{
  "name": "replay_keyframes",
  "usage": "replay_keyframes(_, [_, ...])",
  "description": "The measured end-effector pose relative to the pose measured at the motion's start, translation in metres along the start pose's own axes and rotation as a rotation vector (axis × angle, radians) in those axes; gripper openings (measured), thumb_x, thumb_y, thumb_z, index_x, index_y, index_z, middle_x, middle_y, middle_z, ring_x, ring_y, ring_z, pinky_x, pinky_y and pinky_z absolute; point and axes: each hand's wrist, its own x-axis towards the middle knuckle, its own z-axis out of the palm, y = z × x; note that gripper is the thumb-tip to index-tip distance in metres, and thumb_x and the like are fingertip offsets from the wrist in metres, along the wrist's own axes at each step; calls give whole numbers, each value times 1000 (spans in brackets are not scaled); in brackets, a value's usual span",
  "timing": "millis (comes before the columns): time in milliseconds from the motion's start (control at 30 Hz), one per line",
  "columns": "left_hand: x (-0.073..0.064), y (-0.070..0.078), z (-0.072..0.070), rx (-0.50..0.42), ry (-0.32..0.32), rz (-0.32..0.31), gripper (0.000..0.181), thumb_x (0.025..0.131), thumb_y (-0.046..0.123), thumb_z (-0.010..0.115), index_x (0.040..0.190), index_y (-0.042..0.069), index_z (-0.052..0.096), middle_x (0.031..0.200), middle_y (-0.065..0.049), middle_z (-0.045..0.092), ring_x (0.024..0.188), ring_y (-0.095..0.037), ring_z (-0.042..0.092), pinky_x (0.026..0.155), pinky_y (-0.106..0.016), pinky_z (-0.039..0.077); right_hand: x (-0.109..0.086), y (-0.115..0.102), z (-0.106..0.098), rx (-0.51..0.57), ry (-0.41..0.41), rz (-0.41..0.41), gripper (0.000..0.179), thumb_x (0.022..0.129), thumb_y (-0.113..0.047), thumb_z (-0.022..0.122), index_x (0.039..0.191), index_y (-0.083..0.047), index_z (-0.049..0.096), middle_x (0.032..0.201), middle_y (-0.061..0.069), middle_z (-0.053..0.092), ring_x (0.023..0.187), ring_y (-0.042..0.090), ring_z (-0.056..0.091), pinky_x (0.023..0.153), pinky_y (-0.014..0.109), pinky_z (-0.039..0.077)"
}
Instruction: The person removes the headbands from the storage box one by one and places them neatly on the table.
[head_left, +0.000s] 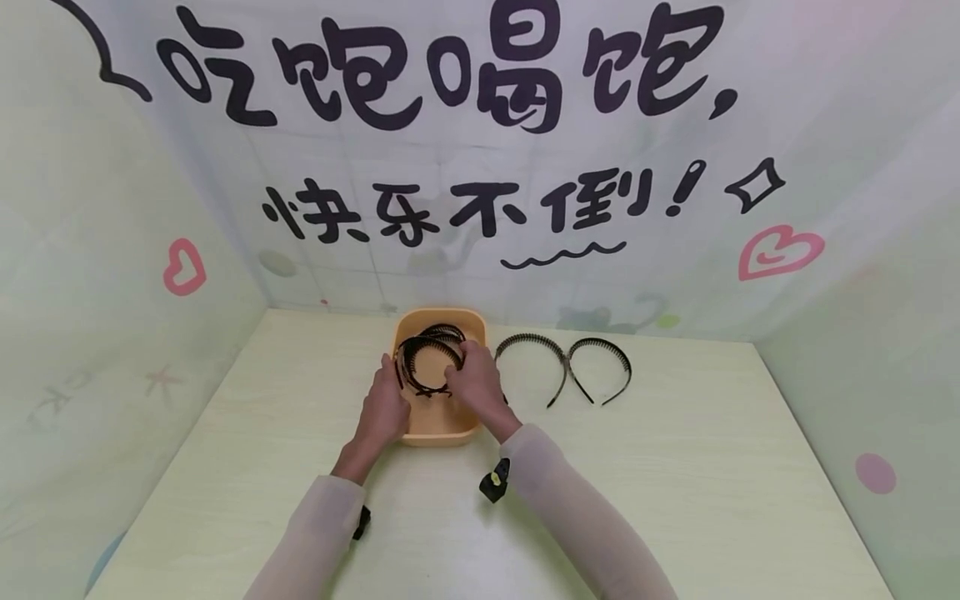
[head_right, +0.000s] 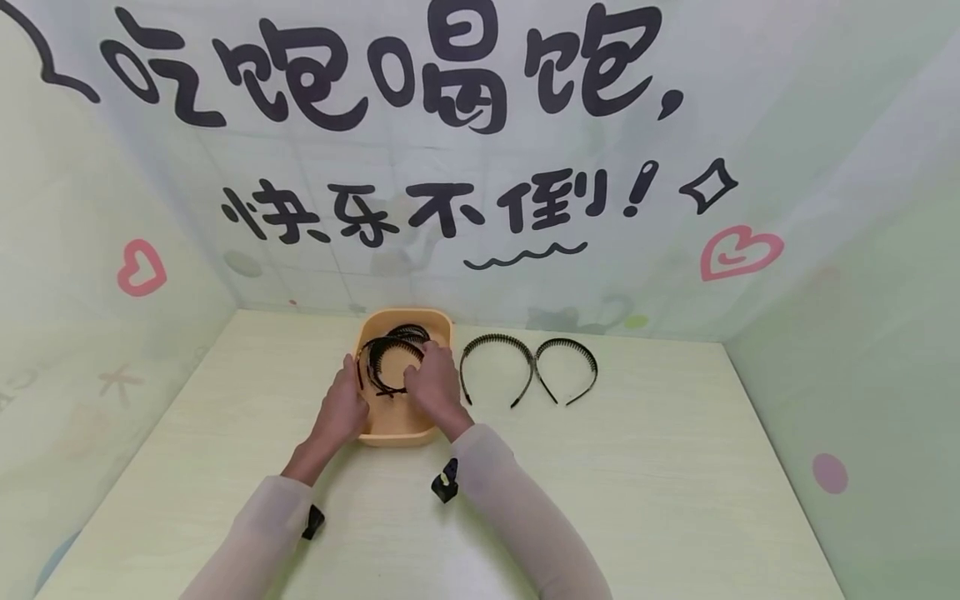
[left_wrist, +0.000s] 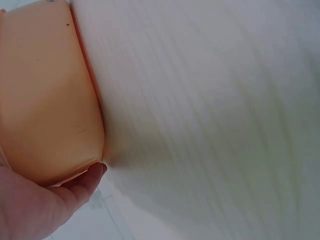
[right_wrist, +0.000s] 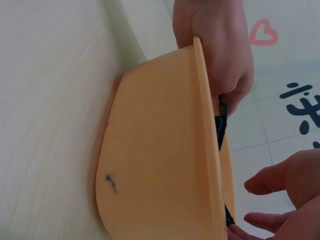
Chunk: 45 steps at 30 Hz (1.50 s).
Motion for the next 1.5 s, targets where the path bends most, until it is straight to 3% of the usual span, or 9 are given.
replay_keyframes(200, [-1, -1, 0, -4, 2, -3, 75, 79, -6, 44, 142, -5, 1, 129, -30, 35, 99, -40, 50, 73, -47, 45, 5, 3, 0, 27, 17, -4, 30, 85, -13, 56, 113, -1, 55, 85, 4, 54, 65, 12, 48, 53, 24, 39])
replay_keyframes(300, [-1, -1, 1, -3, -1, -5, 75, 80, -5, 43, 142, -4, 1, 130, -30, 34, 97, -39, 51, 71, -45, 45, 7, 3, 0, 33, 11, -7, 11, 85, -11, 55, 88, -1, 54, 65, -1, 41, 51, 10, 38, 45, 22, 30])
replay_keyframes(433, [-1, 0, 0, 3, -7, -8, 75, 80, -4, 44, 142, -4, 1, 130, -30, 34, 94, -38, 52, 68, -44, 45, 8, 3, -1, 24, 15, -21, 27, 86, -13, 57, 67, -7, 39, 56, -2, 31, 47, 10, 32, 46, 23, 25])
replay_keyframes(533, [-1, 0, -1, 5, -1, -15, 76, 80, -4, 45, 142, -4, 2, 130, -30, 34, 96, -39, 52, 70, -46, 45, 9, 2, 0, 38, 12, -15, 26, 85, -16, 59, 68, -8, 41, 58, -2, 33, 49, 10, 34, 47, 23, 27])
replay_keyframes(700, [-2, 0, -2, 1, -3, -14, 76, 79, -4, 44, 142, -4, 1, 131, -30, 33, 99, -41, 50, 73, -48, 45, 10, 3, 0, 86, 19, 49, 21, 85, -20, 61, 95, -2, 62, 75, 0, 59, 56, 8, 55, 51, 21, 43])
replay_keyframes(800, [-1, -1, -2, 1, -9, -13, 77, 80, -4, 44, 142, -4, 0, 131, -31, 33, 99, -40, 51, 73, -47, 45, 11, 6, 0, 128, 21, 88, 22, 84, -18, 62, 98, -2, 64, 79, 4, 66, 58, 15, 63, 51, 22, 48])
replay_keyframes(1067, [0, 1, -3, -3, -5, -4, 78, 79, -5, 43, 142, -4, -2, 132, -31, 32, 99, -40, 51, 73, -47, 45, 16, 11, 0, 200, 6, 118, 30, 81, -10, 63, 110, -1, 62, 83, 7, 67, 61, 21, 65, 49, 22, 49])
replay_keyframes(1333, [-1, 1, -2, -13, 0, 11, 78, 77, -7, 43, 142, -5, -1, 129, -32, 34, 95, -40, 51, 69, -45, 46, 18, 11, -1, 210, 40, 124, 22, 80, -6, 64, 102, 0, 62, 79, 3, 62, 58, 13, 62, 48, 20, 49])
replay_keyframes(1500, [0, 0, -1, -9, 1, 9, 77, 79, -6, 43, 142, -4, -2, 128, -32, 35, 92, -39, 52, 68, -45, 46, 17, 9, -3, 332, 49, 82, 25, 81, 3, 58, 106, 0, 55, 89, 13, 64, 66, 22, 64, 56, 29, 52])
